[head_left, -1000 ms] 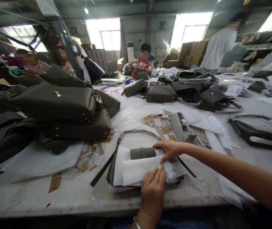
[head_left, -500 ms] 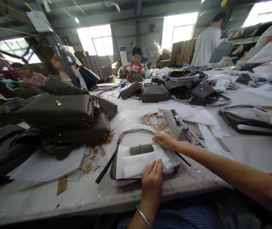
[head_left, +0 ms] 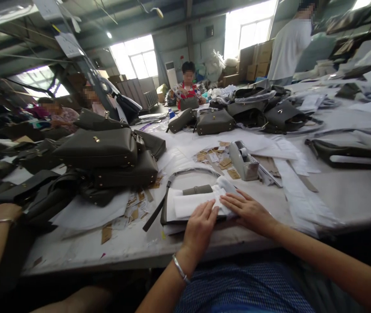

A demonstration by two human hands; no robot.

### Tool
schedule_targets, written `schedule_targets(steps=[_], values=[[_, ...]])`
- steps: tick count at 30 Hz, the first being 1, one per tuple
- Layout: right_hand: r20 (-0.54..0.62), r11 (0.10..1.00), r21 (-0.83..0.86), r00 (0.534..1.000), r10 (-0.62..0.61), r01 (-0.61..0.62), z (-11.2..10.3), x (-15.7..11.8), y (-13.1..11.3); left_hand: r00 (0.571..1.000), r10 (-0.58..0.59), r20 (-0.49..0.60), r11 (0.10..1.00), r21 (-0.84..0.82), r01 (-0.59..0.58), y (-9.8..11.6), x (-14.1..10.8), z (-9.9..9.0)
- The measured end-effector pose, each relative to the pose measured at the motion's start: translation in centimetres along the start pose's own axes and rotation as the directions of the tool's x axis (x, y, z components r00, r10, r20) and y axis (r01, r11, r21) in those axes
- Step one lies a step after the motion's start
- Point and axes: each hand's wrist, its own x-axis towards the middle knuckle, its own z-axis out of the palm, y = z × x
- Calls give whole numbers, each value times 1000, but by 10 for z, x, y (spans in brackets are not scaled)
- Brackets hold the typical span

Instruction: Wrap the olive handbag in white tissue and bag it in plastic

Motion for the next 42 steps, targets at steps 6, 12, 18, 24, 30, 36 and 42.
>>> schedule_targets(steps=[6,12,18,24,30,36,42], values=[[-4,999,-27,999,36,-36,-7,0,22,996,13,89,955,294,-39,-42,-35,-28],[-160,990,45,977,139,-134,-13,-6,-18,1000,-28,0,962,271,26,-57,-56,-1],[133,530,608,734,666,-591,-5,-9,-72,996,-3,-91,977,213,22,-60,-59,7],[401,-174,876,481,780,-449,-1,21,-88,991,-19,-133,979,197,45,-60,-62,7],[327,-240,943,523,787,-229,-23,49,-112,973,-133,-188,969,180,167,-58,-72,7],[181,47,955,703,688,-292,-31,47,-92,949,-175,-262,953,196,229,-63,-75,16],[-249,803,237,765,594,-547,-37,-51,30,954,-114,-276,958,222,179,-67,-74,22]])
